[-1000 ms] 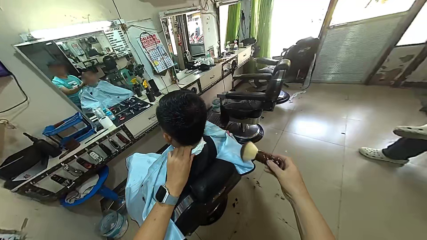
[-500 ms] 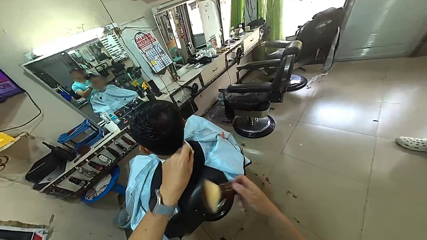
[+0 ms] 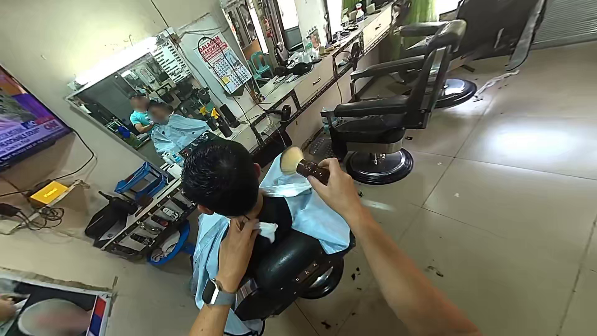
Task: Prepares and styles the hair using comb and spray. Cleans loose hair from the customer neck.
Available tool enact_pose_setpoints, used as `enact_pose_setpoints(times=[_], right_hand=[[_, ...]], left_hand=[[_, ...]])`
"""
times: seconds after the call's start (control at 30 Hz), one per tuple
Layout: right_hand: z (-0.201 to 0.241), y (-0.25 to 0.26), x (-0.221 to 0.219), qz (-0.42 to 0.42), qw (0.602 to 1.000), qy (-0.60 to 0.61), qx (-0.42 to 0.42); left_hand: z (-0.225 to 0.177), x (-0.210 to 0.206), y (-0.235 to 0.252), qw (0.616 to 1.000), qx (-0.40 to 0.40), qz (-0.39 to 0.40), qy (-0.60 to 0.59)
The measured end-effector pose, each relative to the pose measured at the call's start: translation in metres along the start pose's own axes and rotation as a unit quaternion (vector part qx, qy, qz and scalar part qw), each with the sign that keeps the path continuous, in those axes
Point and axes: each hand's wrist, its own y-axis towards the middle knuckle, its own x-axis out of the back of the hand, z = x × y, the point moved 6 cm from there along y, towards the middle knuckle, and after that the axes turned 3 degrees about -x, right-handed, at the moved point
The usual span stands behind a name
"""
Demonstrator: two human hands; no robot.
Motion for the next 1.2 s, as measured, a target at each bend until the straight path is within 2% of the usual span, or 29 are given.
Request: enact_pose_setpoints(times=[0.1,0.17,0.2,0.27,0.3,0.33,0.43,0.57,0.67,0.7,0.73,0.8,0.83,0.87,0.97,1.0,1.03,1.1,1.17,1.2], right_hand=[[-0.001,-0.013,-0.023,0.056,0.998,0.028,-0.030],[0.009,-0.037,-0.046,0.099,0.993,0.047,-0.047],[0.021,-0.060,-0.059,0.146,0.986,0.066,-0.042],[0.052,-0.108,-0.076,0.240,0.962,0.125,0.023],[0.060,-0.124,-0.078,0.246,0.955,0.157,0.047],[0.059,-0.131,-0.077,0.213,0.961,0.172,0.033],[0.039,-0.132,-0.078,0.019,0.987,0.147,-0.060],[0.084,-0.162,-0.094,0.095,0.986,0.116,0.069],[0.070,-0.163,-0.086,-0.055,0.994,0.087,-0.041],[0.072,-0.166,-0.092,-0.075,0.993,0.063,-0.058],[0.083,-0.172,-0.104,-0.046,0.997,0.038,-0.049],[0.109,-0.188,-0.126,0.041,0.999,0.006,0.029],[0.116,-0.194,-0.127,0.040,0.998,-0.005,0.055],[0.115,-0.194,-0.119,0.004,0.999,-0.017,0.047],[0.101,-0.187,-0.096,-0.130,0.988,-0.055,-0.065],[0.109,-0.186,-0.107,-0.109,0.988,-0.073,-0.081],[0.125,-0.189,-0.128,-0.060,0.992,-0.091,-0.065],[0.160,-0.198,-0.179,0.025,0.994,-0.105,0.035],[0.181,-0.204,-0.205,0.015,0.982,-0.095,0.161],[0.183,-0.202,-0.204,-0.003,0.975,-0.100,0.197]], left_hand=[[0.025,0.007,-0.016,0.994,-0.068,-0.007,-0.080],[0.045,0.018,-0.027,0.994,-0.078,-0.006,-0.074],[0.058,0.023,-0.032,0.996,-0.067,-0.006,-0.059],[0.088,0.032,-0.034,0.999,-0.021,0.000,-0.031],[0.104,0.035,-0.033,1.000,0.005,0.012,-0.025],[0.119,0.036,-0.032,0.999,0.030,0.029,-0.021],[0.157,0.031,-0.029,0.994,0.084,0.066,-0.019],[0.193,0.016,-0.015,0.986,0.131,0.097,-0.029],[0.224,0.000,-0.013,0.977,0.165,0.137,0.004],[0.235,-0.005,-0.013,0.971,0.179,0.155,0.020],[0.246,-0.011,-0.013,0.966,0.192,0.169,0.037],[0.270,-0.019,-0.021,0.956,0.220,0.184,0.051],[0.284,-0.019,-0.030,0.952,0.239,0.182,0.049],[0.300,-0.015,-0.041,0.947,0.263,0.178,0.048],[0.349,0.008,-0.086,0.930,0.338,0.144,0.019],[0.366,0.011,-0.104,0.920,0.367,0.137,0.000],[0.382,0.013,-0.123,0.908,0.397,0.131,-0.022],[0.405,0.020,-0.165,0.882,0.455,0.106,-0.066],[0.418,0.027,-0.218,0.853,0.507,0.080,-0.093],[0.423,0.028,-0.252,0.835,0.537,0.083,-0.087]])
